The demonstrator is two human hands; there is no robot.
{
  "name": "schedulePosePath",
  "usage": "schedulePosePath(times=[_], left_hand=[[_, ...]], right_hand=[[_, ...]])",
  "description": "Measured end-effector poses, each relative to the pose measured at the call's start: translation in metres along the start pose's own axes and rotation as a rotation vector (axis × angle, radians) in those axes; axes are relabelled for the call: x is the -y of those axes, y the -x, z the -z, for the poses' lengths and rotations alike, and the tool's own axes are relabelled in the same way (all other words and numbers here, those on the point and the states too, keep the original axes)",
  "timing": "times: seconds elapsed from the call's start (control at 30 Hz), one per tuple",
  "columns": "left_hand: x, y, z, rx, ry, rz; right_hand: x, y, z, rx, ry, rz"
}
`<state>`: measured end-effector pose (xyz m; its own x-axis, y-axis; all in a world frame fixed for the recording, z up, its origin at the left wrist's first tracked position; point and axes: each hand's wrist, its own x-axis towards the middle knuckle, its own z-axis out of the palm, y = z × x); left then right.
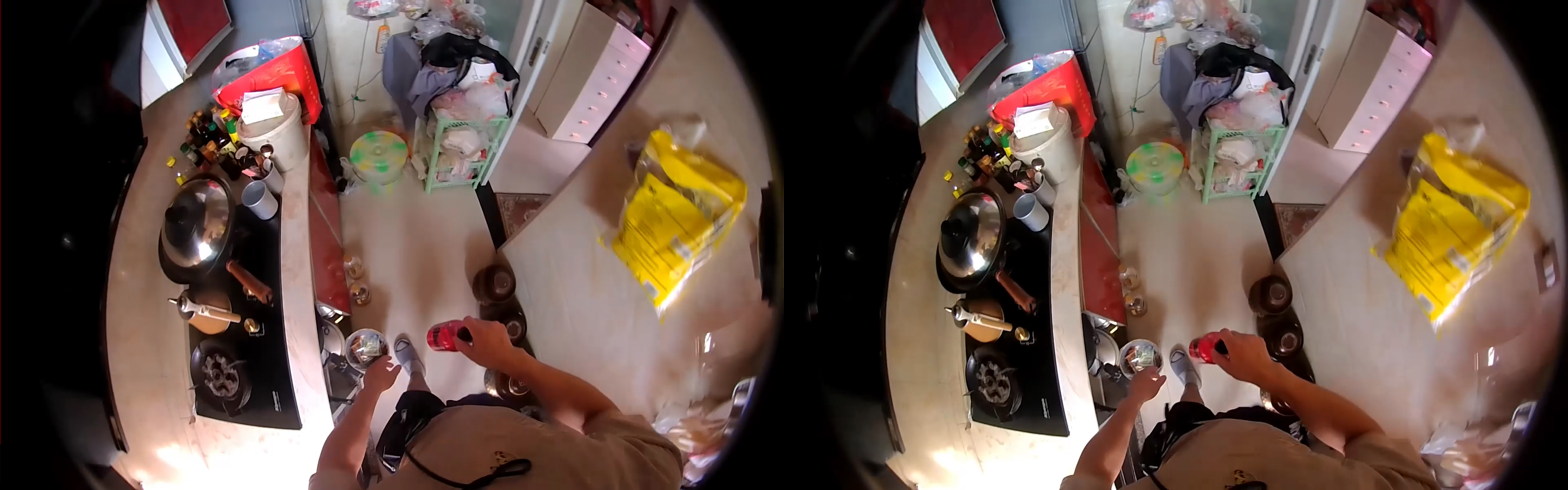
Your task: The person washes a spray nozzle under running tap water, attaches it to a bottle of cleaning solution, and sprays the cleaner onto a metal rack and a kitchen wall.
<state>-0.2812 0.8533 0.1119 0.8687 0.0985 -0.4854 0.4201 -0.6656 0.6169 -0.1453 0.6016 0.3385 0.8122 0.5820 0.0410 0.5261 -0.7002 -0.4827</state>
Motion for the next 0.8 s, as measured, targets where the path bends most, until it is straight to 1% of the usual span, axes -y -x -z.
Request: schedulePosePath(times=[0.03,0.13,0.17,0.2,0.23,0.27,0.33,0.47,0.53,0.6,0.67,0.73,0.77,0.8], left_hand=[[0.000,-0.002,0.008,-0.043,0.116,0.049],[0.009,-0.008,0.022,-0.062,0.170,0.106],[0.024,-0.011,0.012,-0.119,0.198,0.124],[0.041,-0.015,0.000,-0.175,0.228,0.138],[0.043,-0.014,0.004,-0.186,0.252,0.165],[0.047,-0.011,0.005,-0.199,0.276,0.194],[0.079,-0.012,-0.023,-0.267,0.369,0.257],[0.089,-0.005,-0.031,-0.363,0.536,0.457],[0.086,-0.005,-0.033,-0.393,0.397,0.568],[0.067,-0.005,-0.034,-0.486,0.377,0.670],[0.053,-0.010,-0.047,-0.547,0.377,0.636],[0.046,-0.017,-0.064,-0.452,0.742,0.680],[0.037,-0.016,-0.061,-0.383,0.252,0.486],[0.012,-0.025,-0.069,-0.297,-0.206,0.283]], right_hand=[[0.000,-0.024,0.001,-0.001,-0.004,-0.008],[-0.013,-0.094,-0.006,0.086,0.033,-0.036],[-0.018,-0.114,-0.011,0.084,0.047,-0.047],[-0.024,-0.136,-0.017,0.127,0.061,-0.045],[-0.032,-0.155,-0.023,0.167,0.078,-0.046],[-0.042,-0.172,-0.029,0.160,0.094,-0.059],[-0.060,-0.207,-0.045,0.210,0.111,-0.031],[-0.103,-0.274,-0.073,0.270,0.159,-0.028],[-0.127,-0.306,-0.087,0.300,0.141,-0.082],[-0.158,-0.342,-0.109,0.345,0.123,-0.113],[-0.197,-0.376,-0.134,0.407,0.110,-0.148],[-0.239,-0.422,-0.170,0.491,0.114,-0.283],[-0.264,-0.440,-0.192,0.534,0.119,-0.289],[-0.293,-0.460,-0.210,0.574,0.115,-0.272]])
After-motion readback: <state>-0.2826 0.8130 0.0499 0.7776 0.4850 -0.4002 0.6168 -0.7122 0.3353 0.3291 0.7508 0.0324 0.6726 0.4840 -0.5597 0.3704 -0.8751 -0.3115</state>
